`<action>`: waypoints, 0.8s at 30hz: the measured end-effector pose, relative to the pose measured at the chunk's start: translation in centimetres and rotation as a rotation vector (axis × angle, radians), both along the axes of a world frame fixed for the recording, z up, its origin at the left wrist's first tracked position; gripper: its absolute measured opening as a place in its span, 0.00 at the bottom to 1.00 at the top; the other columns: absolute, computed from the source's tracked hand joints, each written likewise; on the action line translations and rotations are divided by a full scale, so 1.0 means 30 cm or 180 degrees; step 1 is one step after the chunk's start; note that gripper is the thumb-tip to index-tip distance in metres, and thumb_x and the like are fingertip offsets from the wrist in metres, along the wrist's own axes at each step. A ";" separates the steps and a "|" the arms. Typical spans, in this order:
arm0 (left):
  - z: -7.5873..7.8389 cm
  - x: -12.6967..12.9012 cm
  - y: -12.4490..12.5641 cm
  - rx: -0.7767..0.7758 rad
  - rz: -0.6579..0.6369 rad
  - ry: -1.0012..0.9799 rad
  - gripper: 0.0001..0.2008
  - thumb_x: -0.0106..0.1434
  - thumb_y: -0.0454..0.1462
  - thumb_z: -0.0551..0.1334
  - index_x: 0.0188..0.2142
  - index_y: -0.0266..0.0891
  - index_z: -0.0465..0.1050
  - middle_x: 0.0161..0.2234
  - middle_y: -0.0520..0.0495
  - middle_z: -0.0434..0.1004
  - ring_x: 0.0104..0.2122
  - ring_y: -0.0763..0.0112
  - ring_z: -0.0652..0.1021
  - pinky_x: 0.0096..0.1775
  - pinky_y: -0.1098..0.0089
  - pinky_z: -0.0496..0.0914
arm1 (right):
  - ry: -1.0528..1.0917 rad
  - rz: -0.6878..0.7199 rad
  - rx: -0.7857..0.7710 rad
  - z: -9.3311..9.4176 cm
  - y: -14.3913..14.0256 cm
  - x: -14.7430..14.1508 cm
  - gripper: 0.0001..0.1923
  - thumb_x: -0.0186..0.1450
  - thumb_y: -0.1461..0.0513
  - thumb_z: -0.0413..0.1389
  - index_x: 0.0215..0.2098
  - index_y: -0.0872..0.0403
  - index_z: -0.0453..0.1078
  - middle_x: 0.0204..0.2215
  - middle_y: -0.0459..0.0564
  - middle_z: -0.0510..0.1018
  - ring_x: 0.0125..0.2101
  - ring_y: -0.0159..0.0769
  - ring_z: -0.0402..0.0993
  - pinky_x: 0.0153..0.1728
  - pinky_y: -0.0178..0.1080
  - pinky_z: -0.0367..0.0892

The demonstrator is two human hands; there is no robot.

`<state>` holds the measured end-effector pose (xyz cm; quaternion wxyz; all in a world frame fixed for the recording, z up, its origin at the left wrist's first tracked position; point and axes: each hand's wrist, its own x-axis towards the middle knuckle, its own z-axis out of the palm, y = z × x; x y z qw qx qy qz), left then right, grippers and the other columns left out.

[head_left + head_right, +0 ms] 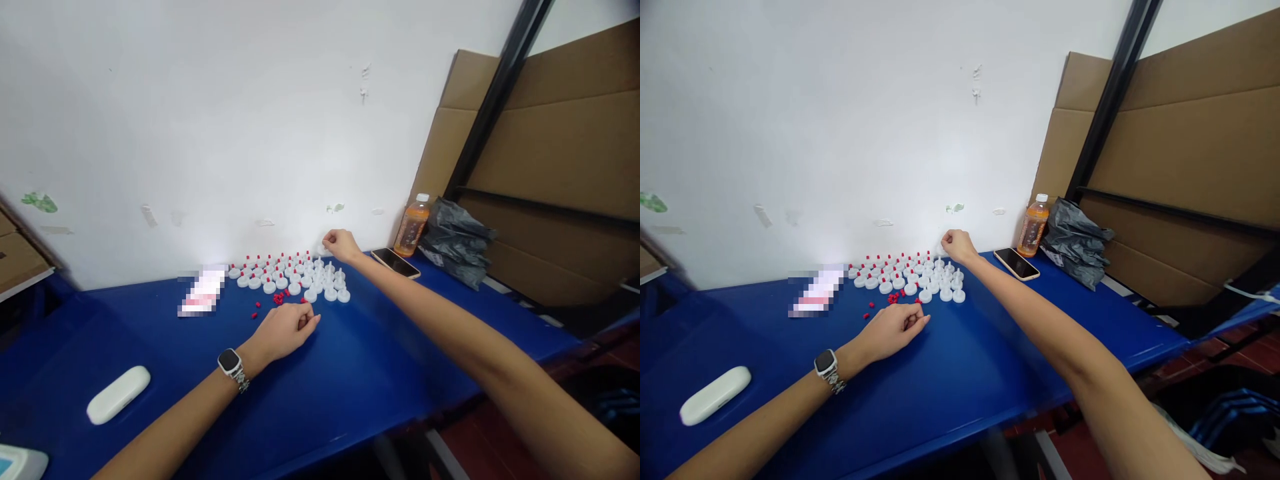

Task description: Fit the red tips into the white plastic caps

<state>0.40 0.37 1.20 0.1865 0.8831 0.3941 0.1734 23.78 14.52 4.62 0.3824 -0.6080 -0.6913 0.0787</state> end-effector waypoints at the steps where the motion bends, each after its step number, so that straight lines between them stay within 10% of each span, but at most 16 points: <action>1: -0.003 0.006 0.001 0.0048 0.0025 0.0027 0.19 0.70 0.48 0.51 0.27 0.40 0.65 0.23 0.54 0.69 0.23 0.73 0.68 0.28 0.70 0.55 | -0.0083 -0.0005 -0.0031 -0.008 0.029 -0.003 0.06 0.61 0.67 0.55 0.31 0.57 0.75 0.29 0.51 0.81 0.30 0.33 0.75 0.33 0.32 0.66; 15: -0.022 -0.022 -0.012 0.0190 0.0020 -0.0113 0.18 0.70 0.48 0.50 0.29 0.41 0.67 0.24 0.52 0.70 0.27 0.69 0.70 0.30 0.68 0.59 | -0.0487 0.0127 -0.0443 -0.070 0.110 -0.047 0.07 0.58 0.67 0.60 0.35 0.59 0.77 0.31 0.54 0.81 0.32 0.35 0.74 0.35 0.33 0.65; 24: -0.010 -0.019 -0.018 0.0128 0.0089 -0.0017 0.19 0.70 0.50 0.51 0.29 0.42 0.67 0.24 0.52 0.71 0.26 0.69 0.71 0.29 0.69 0.57 | -0.0312 0.0296 -0.0049 -0.067 -0.342 0.027 0.09 0.65 0.57 0.55 0.34 0.53 0.73 0.24 0.46 0.77 0.24 0.32 0.70 0.28 0.34 0.59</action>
